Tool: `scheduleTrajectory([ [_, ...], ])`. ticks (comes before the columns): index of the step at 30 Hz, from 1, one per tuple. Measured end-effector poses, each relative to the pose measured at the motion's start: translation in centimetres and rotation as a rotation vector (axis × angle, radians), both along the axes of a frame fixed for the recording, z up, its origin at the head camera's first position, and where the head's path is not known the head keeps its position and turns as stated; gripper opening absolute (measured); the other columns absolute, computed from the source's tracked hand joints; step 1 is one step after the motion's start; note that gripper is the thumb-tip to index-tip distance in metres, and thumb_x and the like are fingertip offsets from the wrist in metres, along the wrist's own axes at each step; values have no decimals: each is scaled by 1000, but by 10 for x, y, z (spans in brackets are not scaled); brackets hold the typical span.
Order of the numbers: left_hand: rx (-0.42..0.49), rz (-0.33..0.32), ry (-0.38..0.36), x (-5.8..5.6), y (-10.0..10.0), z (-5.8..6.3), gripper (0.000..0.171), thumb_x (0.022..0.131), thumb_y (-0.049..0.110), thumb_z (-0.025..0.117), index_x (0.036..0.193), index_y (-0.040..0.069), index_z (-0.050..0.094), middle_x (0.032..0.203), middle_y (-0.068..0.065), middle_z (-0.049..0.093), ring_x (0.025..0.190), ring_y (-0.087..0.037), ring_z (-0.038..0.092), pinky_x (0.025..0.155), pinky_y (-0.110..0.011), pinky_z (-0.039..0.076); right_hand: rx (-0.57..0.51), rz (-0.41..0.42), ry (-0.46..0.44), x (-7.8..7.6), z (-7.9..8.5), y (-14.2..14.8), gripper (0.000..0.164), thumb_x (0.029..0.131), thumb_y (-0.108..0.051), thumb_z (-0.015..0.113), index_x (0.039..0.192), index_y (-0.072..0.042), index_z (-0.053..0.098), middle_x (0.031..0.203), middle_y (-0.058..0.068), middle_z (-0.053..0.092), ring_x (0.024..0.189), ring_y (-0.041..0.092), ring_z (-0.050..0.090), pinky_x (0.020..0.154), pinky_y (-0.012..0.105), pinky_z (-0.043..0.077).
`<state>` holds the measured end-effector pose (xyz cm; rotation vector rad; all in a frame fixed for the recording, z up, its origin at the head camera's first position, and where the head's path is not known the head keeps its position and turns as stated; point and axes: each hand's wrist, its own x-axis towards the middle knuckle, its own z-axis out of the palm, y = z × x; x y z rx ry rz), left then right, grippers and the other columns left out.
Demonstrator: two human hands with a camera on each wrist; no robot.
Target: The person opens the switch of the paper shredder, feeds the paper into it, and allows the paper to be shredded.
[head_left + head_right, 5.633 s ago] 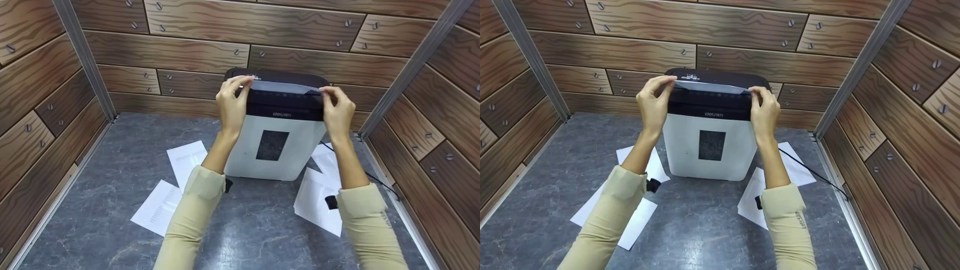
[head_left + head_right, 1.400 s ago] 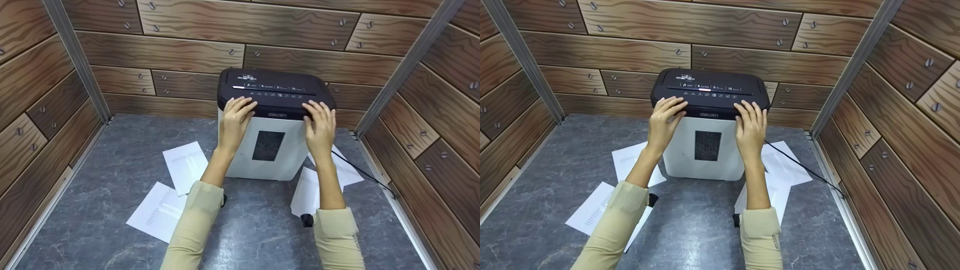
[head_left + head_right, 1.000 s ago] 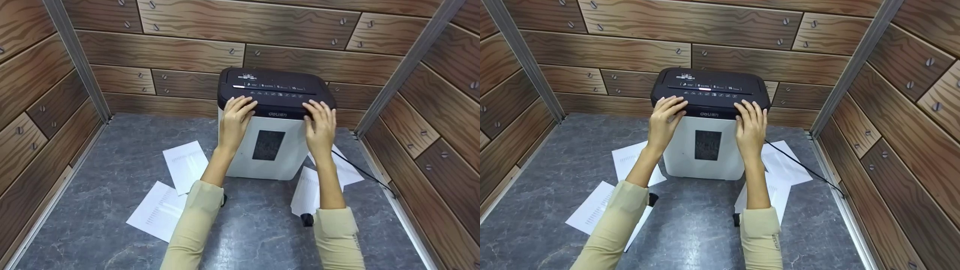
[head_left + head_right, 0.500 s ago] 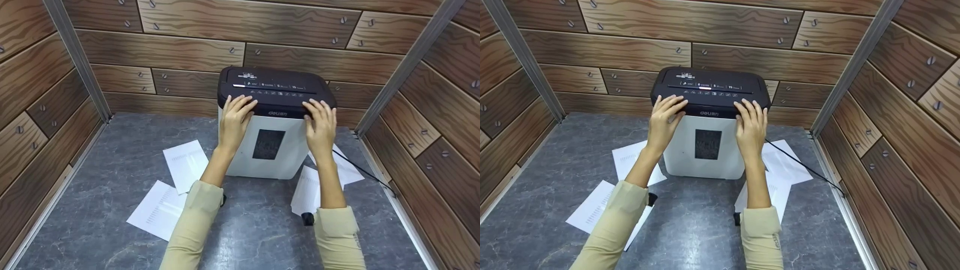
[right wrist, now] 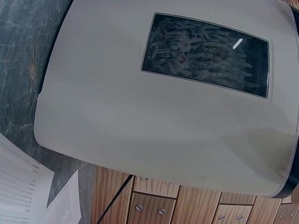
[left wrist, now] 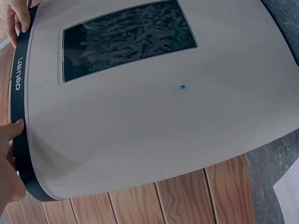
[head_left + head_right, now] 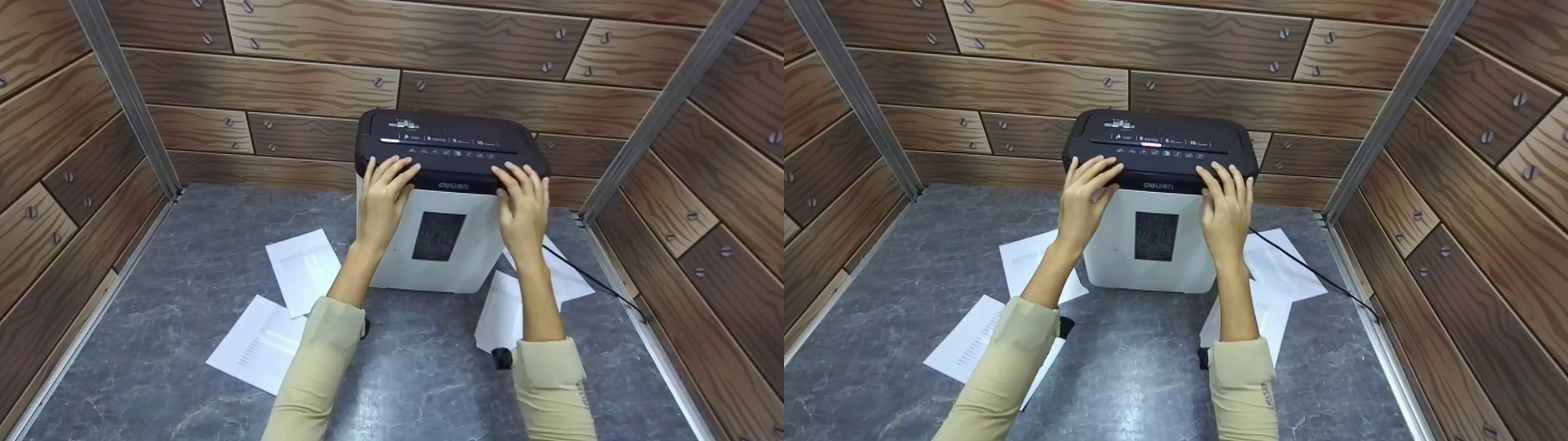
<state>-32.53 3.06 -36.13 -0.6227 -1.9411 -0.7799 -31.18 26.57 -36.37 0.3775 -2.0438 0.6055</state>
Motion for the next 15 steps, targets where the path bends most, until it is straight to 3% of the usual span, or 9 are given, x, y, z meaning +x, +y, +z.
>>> scheduleTrajectory([
  [10, -102, 53, 9, 5, -3, -1, 40, 80, 0, 67, 119, 10, 63, 124, -6, 56, 122, -21, 43, 109, -35, 15, 7, -63, -29, 3, -6, -7, 45, 82, 1, 62, 124, -14, 57, 131, 7, 49, 130, 25, 28, 109, 43, 8],
  [15, -182, 86, -13, 12, -3, -6, 48, 81, 2, 66, 128, 9, 55, 133, -8, 48, 129, -23, 34, 110, -37, 13, 13, -82, -57, 12, -14, -13, 52, 83, -3, 63, 133, -12, 48, 140, 9, 39, 135, 25, 17, 109, 45, 11],
])
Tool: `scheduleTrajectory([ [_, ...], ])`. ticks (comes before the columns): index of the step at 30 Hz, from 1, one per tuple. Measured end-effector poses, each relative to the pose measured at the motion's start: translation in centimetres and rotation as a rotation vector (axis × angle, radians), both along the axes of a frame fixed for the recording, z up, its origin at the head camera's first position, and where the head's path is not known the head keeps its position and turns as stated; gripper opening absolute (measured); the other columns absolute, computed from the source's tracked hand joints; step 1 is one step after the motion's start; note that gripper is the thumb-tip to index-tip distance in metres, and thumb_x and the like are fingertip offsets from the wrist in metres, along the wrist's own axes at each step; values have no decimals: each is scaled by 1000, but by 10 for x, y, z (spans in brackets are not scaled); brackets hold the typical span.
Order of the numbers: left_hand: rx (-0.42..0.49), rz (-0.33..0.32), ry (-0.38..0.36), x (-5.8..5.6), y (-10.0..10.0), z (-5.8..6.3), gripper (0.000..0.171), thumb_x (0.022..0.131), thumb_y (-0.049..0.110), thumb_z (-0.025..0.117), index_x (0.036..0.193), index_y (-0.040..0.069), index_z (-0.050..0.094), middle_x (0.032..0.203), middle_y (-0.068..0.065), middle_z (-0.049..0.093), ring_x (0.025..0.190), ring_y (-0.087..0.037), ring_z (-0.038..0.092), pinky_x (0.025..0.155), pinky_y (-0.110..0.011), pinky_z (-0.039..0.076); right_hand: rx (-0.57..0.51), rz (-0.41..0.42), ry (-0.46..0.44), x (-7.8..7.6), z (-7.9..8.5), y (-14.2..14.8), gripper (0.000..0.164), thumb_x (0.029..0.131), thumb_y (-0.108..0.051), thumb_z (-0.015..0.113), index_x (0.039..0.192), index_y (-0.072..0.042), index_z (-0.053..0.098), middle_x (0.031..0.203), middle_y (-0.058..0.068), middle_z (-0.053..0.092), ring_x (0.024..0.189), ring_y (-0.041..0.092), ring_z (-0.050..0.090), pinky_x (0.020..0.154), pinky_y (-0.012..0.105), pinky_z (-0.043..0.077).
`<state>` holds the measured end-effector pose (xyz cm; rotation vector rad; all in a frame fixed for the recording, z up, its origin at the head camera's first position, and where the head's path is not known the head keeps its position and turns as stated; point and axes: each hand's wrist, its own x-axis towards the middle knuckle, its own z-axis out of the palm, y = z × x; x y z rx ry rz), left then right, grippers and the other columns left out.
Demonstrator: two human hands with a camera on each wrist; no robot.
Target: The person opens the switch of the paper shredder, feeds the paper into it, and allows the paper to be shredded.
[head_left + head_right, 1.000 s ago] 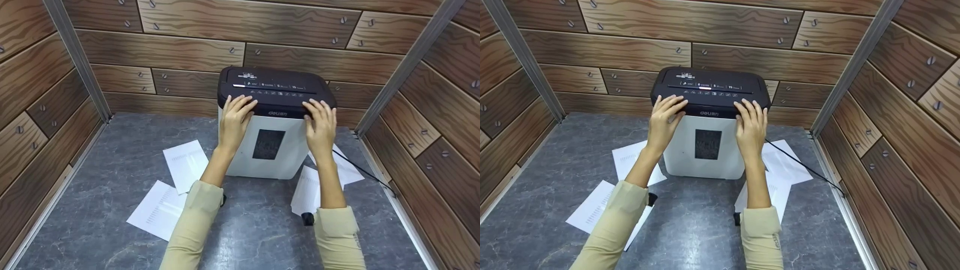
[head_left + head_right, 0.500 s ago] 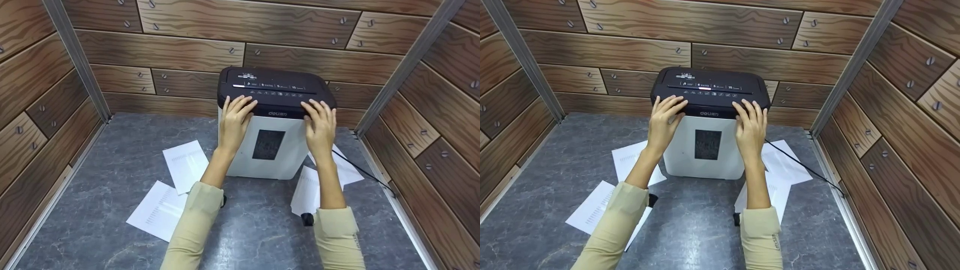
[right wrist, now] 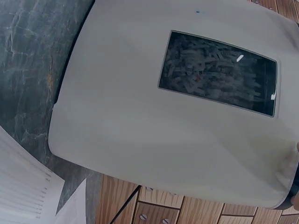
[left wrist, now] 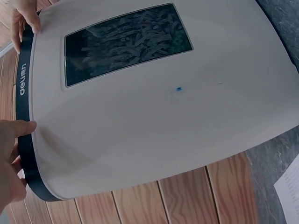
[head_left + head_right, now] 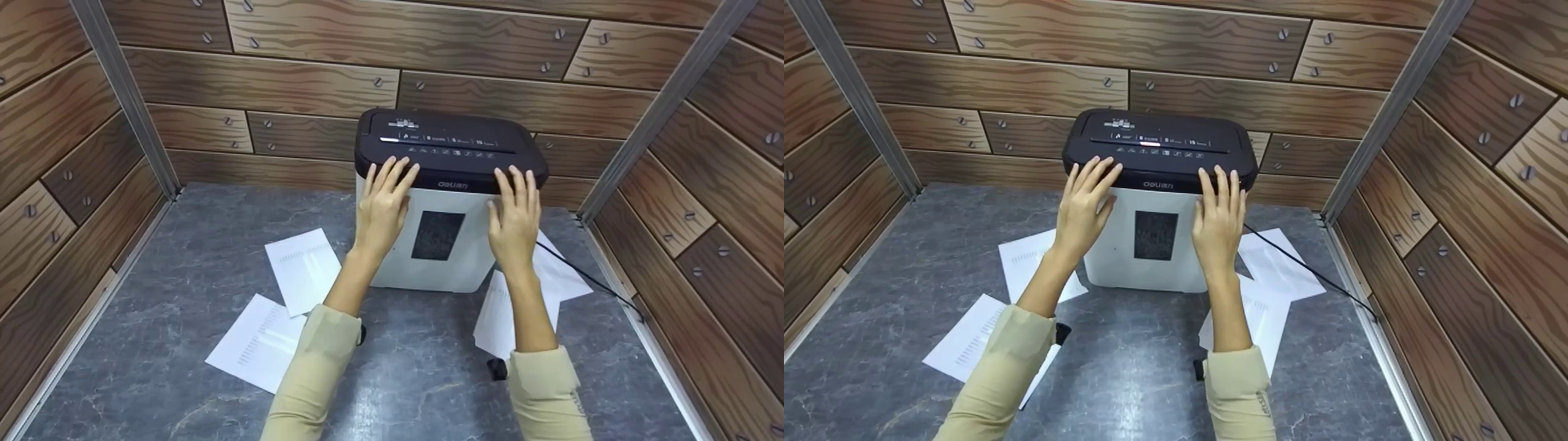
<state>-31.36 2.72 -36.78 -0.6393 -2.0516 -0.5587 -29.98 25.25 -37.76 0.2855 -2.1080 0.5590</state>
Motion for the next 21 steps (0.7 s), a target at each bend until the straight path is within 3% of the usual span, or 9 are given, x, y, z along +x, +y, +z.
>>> scheduleTrajectory([
  [3, -13, -19, -22, 6, -3, -5, 49, 82, 3, 67, 129, 9, 54, 138, -10, 42, 132, -23, 28, 109, -39, 15, -33, 31, 6, 9, -7, -8, 52, 85, -6, 62, 134, -8, 45, 144, 11, 32, 136, 26, 16, 109, 44, 12],
  [5, 3, -52, -19, 10, -9, -10, 47, 81, 2, 67, 126, 8, 56, 139, -10, 41, 132, -24, 28, 108, -40, 20, -76, 86, 40, 15, -14, -17, 48, 85, -4, 61, 132, -4, 46, 141, 13, 35, 133, 28, 22, 108, 44, 15],
  [8, 54, -68, -5, 15, -22, -21, 39, 80, 0, 67, 118, 6, 61, 134, -11, 46, 127, -25, 37, 105, -38, 28, -144, 214, 72, 23, -34, -37, 40, 84, 3, 60, 123, 1, 52, 132, 14, 46, 125, 29, 37, 106, 41, 24],
  [11, 143, -22, -44, 20, -44, -38, 34, 78, 0, 68, 112, 6, 64, 125, -10, 55, 117, -26, 47, 100, -36, 34, -101, 336, 18, 29, -60, -63, 34, 83, 4, 61, 116, 3, 56, 119, 15, 55, 115, 29, 47, 102, 39, 32],
  [13, 205, 36, -132, 23, -62, -54, 33, 78, 2, 69, 110, 6, 65, 120, -9, 58, 112, -27, 50, 97, -36, 37, -4, 389, -65, 34, -78, -82, 31, 83, 1, 62, 114, 2, 58, 115, 14, 58, 110, 29, 51, 99, 39, 36],
  [16, 259, 133, -327, 29, -96, -81, 33, 78, 5, 71, 111, 4, 64, 117, -11, 59, 109, -30, 52, 93, -41, 40, 187, 446, -207, 42, -105, -111, 26, 84, -7, 63, 110, -3, 61, 110, 10, 60, 103, 25, 55, 92, 38, 43],
  [21, 279, 329, -755, 50, -154, -127, 43, 81, 10, 68, 119, -5, 55, 120, -26, 51, 113, -43, 44, 94, -53, 35, 512, 554, -413, 59, -145, -154, 29, 86, -15, 62, 114, -13, 61, 116, 4, 58, 104, 20, 56, 88, 33, 46],
])
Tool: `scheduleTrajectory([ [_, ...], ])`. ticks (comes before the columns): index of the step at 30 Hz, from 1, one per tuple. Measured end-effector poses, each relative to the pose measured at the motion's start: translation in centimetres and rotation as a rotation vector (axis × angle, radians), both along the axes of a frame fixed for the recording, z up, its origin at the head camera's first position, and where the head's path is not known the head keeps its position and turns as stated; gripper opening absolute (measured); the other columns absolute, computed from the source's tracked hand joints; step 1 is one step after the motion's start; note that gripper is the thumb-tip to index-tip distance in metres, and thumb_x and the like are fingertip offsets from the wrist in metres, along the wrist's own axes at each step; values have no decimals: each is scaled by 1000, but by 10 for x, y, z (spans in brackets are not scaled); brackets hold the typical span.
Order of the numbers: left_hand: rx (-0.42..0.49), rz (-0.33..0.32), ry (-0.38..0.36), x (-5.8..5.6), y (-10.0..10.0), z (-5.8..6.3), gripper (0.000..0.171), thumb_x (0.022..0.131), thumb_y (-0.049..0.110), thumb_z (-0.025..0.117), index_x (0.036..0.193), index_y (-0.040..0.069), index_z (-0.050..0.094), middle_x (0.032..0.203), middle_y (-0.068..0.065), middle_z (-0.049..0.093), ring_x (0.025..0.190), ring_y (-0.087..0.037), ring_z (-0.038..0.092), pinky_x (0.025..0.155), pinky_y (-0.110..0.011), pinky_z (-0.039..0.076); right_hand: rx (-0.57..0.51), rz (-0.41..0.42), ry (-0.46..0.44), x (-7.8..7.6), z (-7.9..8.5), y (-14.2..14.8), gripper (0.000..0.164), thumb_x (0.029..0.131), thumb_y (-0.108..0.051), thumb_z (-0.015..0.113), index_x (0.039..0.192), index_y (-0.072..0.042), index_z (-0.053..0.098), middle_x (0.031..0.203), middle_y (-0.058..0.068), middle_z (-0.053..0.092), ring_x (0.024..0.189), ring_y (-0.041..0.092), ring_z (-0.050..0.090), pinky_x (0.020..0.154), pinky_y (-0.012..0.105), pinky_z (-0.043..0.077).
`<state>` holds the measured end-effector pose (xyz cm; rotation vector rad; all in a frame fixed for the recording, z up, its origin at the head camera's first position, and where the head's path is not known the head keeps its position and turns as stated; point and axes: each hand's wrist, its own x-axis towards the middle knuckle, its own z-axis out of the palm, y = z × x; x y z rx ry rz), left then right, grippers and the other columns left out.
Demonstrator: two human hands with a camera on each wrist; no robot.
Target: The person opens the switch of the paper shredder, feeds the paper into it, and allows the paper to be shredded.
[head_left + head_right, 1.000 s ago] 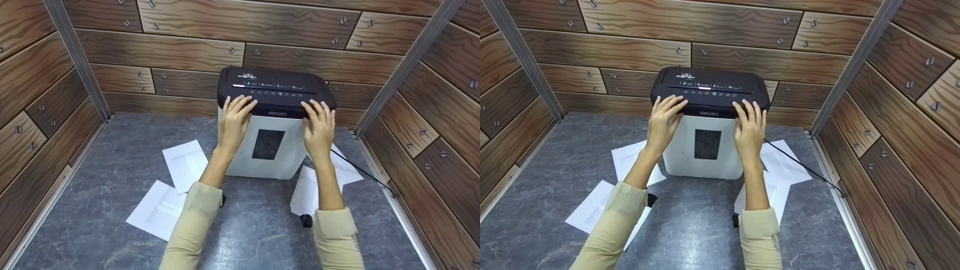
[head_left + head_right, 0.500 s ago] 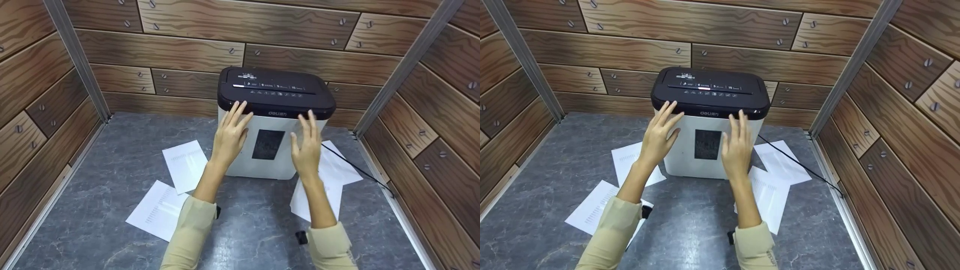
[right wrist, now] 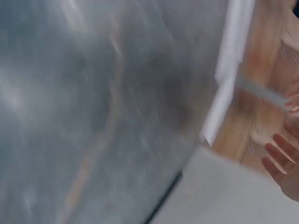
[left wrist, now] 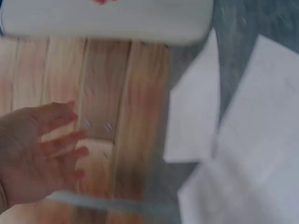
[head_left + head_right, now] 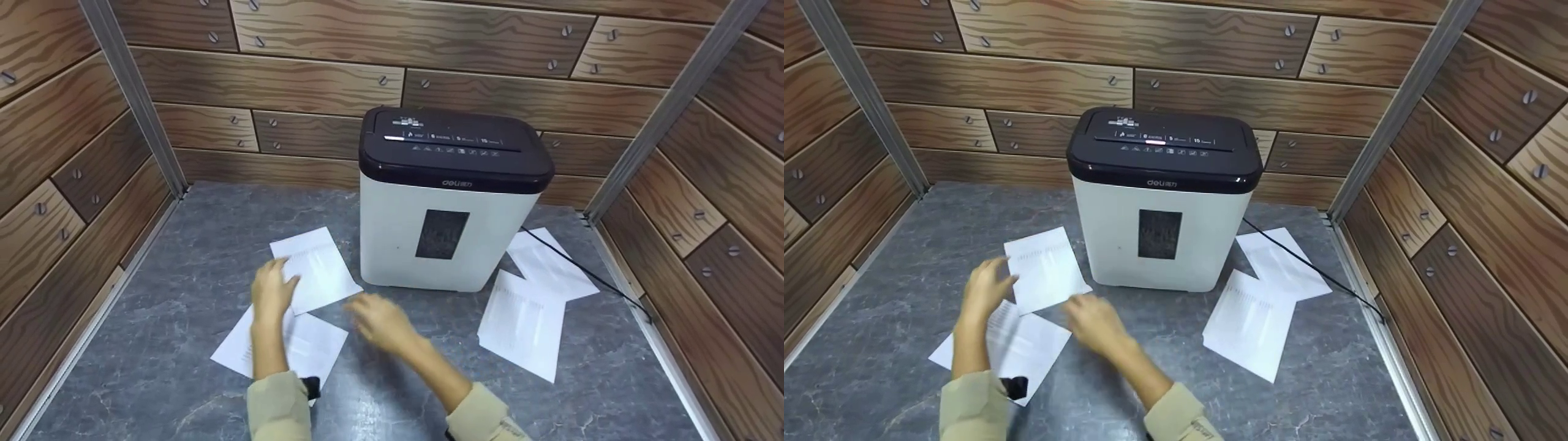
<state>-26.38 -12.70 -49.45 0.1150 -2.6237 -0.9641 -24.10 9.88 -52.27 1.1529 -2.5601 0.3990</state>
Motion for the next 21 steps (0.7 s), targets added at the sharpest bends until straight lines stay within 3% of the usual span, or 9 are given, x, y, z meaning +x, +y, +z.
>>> scheduleTrajectory([
  [4, 30, 91, -347, 15, -29, -27, 58, 84, 14, 64, 129, -13, 38, 130, -36, 33, 121, -52, 25, 98, -62, 21, 209, 110, -90, 11, -23, -16, 36, 88, -19, 60, 124, -18, 57, 128, 6, 52, 114, 20, 50, 92, 32, 43],
  [7, 35, 131, -489, 22, -38, -41, 66, 84, 15, 63, 131, -16, 29, 131, -42, 23, 122, -56, 16, 99, -66, 12, 304, 136, -157, 14, -32, -18, 36, 91, -21, 56, 127, -22, 56, 133, 4, 49, 119, 19, 46, 95, 31, 40],
  [10, 46, 157, -538, 24, -39, -51, 68, 83, 15, 64, 130, -18, 27, 128, -45, 22, 121, -57, 16, 98, -67, 12, 345, 131, -229, 15, -36, -15, 35, 93, -22, 54, 127, -22, 56, 135, 2, 47, 122, 20, 43, 98, 32, 38],
  [14, 49, 189, -525, 25, -37, -56, 65, 81, 11, 64, 127, -19, 31, 122, -45, 26, 118, -57, 21, 95, -65, 21, 347, 131, -258, 15, -37, -9, 34, 93, -25, 54, 126, -20, 58, 135, 2, 47, 123, 22, 43, 100, 31, 35],
  [18, 36, 215, -484, 26, -33, -58, 59, 79, 7, 64, 123, -20, 36, 118, -44, 31, 115, -55, 27, 91, -61, 30, 297, 104, -232, 15, -38, -5, 28, 90, -26, 58, 116, -17, 64, 126, 4, 54, 115, 21, 50, 96, 30, 38],
  [21, 20, 211, -478, 25, -27, -60, 54, 77, 3, 62, 120, -21, 39, 116, -43, 34, 113, -54, 30, 89, -59, 34, 262, 24, -172, 13, -39, -3, 22, 84, -32, 64, 99, -16, 67, 111, 2, 60, 99, 18, 57, 81, 29, 48],
])
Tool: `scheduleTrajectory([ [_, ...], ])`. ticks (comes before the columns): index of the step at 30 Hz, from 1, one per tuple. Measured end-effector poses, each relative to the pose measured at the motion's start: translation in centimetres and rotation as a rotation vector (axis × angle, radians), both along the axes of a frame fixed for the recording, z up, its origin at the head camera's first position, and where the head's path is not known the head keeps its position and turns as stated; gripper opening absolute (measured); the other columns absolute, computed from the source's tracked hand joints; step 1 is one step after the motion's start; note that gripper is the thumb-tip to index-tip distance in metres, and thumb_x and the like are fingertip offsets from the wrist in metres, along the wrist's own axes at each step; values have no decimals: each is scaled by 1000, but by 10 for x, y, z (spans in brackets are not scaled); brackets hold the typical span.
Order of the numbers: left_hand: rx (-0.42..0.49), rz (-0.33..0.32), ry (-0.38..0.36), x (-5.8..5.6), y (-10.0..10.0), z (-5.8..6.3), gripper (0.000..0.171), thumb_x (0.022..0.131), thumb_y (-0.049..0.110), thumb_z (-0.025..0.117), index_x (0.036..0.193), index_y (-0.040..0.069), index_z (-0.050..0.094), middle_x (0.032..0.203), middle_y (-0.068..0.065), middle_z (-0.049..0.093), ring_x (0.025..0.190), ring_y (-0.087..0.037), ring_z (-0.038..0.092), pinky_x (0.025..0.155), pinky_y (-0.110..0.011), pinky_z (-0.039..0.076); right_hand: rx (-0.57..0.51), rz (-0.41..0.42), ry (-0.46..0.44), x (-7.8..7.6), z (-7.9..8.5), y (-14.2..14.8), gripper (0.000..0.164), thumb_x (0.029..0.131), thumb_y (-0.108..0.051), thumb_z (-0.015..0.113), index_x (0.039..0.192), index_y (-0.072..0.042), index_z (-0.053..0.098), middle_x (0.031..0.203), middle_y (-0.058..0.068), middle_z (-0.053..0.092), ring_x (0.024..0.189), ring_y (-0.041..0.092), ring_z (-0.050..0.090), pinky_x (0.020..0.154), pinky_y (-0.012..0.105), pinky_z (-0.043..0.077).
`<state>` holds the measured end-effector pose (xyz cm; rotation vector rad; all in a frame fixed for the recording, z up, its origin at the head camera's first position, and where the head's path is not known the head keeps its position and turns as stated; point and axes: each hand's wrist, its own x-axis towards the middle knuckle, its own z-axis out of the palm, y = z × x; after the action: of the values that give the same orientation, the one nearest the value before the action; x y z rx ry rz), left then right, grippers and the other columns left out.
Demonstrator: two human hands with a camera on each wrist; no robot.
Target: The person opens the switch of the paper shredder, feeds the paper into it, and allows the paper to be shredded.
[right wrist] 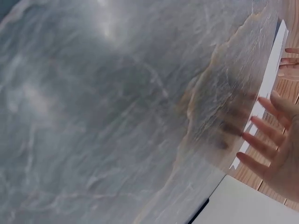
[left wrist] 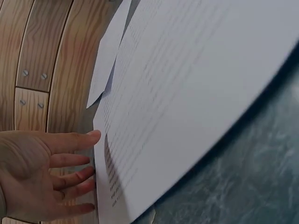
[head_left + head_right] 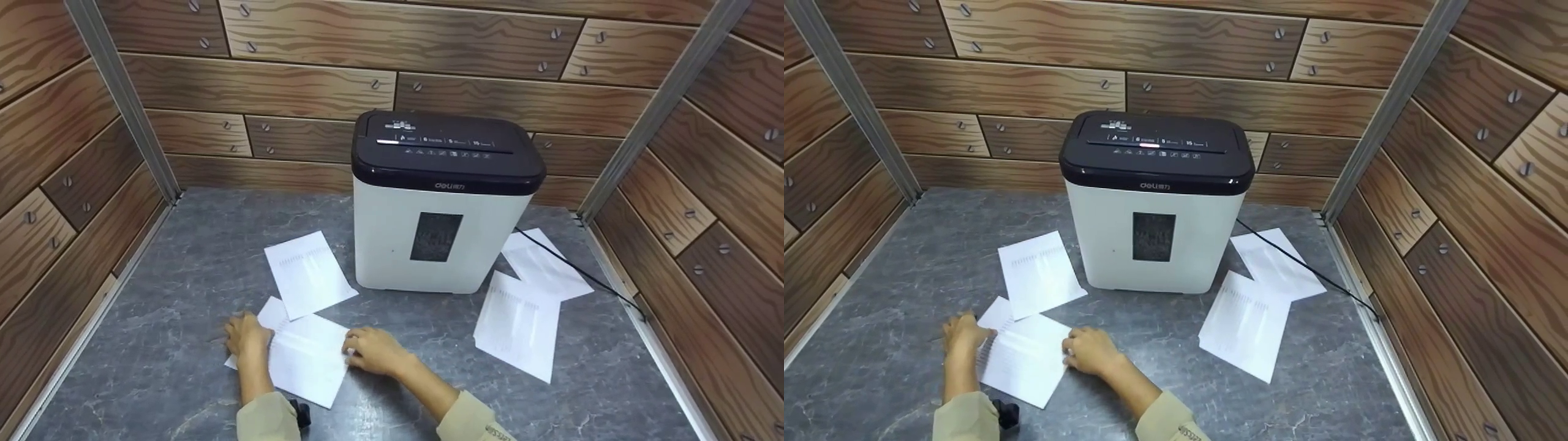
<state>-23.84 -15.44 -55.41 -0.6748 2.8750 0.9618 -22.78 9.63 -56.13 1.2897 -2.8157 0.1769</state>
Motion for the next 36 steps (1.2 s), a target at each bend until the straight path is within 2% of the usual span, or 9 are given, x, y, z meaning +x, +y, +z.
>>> scheduleTrajectory([
  [5, -18, 0, -8, 1, 19, -2, 48, 77, -6, 54, 121, -20, 40, 119, -43, 33, 115, -53, 31, 87, -58, 38, 30, -156, 88, -3, -3, 5, 35, 74, -41, 73, 87, -12, 58, 93, 1, 54, 85, 17, 55, 58, 27, 50],
  [9, -29, 11, -7, 1, 41, -2, 41, 82, -8, 47, 121, -19, 40, 119, -42, 34, 114, -51, 33, 83, -58, 41, 35, -273, 20, -7, -2, 13, 49, 70, -39, 76, 100, -6, 56, 97, 7, 52, 91, 23, 54, 61, 32, 52],
  [12, -45, -14, -26, 2, 55, 2, 42, 83, -7, 50, 122, -20, 39, 121, -42, 34, 113, -51, 35, 81, -57, 44, 40, -361, -58, -10, 3, 23, 60, 68, -35, 79, 110, -1, 54, 103, 13, 52, 95, 28, 53, 65, 38, 53],
  [15, -75, -87, -66, 0, 67, 9, 45, 78, -5, 60, 118, -19, 44, 119, -40, 39, 109, -50, 42, 79, -55, 46, 72, -416, -113, -15, 9, 36, 66, 65, -32, 82, 114, 2, 53, 108, 16, 51, 100, 32, 52, 70, 42, 52],
  [19, -144, -240, -108, -3, 82, 17, 40, 69, 3, 72, 103, -12, 58, 102, -30, 54, 96, -43, 54, 78, -50, 47, 93, -450, -193, -22, 15, 58, 69, 62, -26, 84, 115, 5, 52, 115, 22, 47, 107, 37, 48, 79, 48, 48],
  [21, -174, -314, -101, -5, 90, 19, 39, 64, 6, 77, 96, -7, 61, 96, -25, 58, 91, -40, 57, 76, -48, 48, 92, -466, -235, -24, 18, 70, 72, 61, -23, 85, 117, 7, 51, 119, 26, 45, 111, 40, 44, 84, 51, 45],
  [24, -183, -403, -74, -5, 104, 19, 46, 59, 5, 81, 99, -5, 62, 100, -23, 58, 96, -39, 55, 79, -49, 47, 80, -490, -281, -27, 20, 89, 74, 59, -20, 86, 117, 8, 48, 120, 29, 43, 113, 44, 41, 85, 53, 43],
  [29, -200, -473, 24, -3, 126, 12, 58, 51, -2, 83, 102, -6, 57, 102, -24, 53, 103, -41, 48, 81, -56, 44, -25, -544, -278, -32, 18, 115, 57, 59, -10, 83, 105, 3, 52, 108, 25, 49, 106, 44, 46, 83, 54, 44],
  [36, -253, -480, 108, -1, 150, 3, 66, 46, -3, 85, 104, -8, 55, 98, -25, 47, 99, -41, 47, 75, -51, 48, -247, -642, -228, -37, 12, 137, 19, 68, 1, 71, 84, -3, 62, 77, 9, 61, 71, 30, 59, 61, 44, 48],
])
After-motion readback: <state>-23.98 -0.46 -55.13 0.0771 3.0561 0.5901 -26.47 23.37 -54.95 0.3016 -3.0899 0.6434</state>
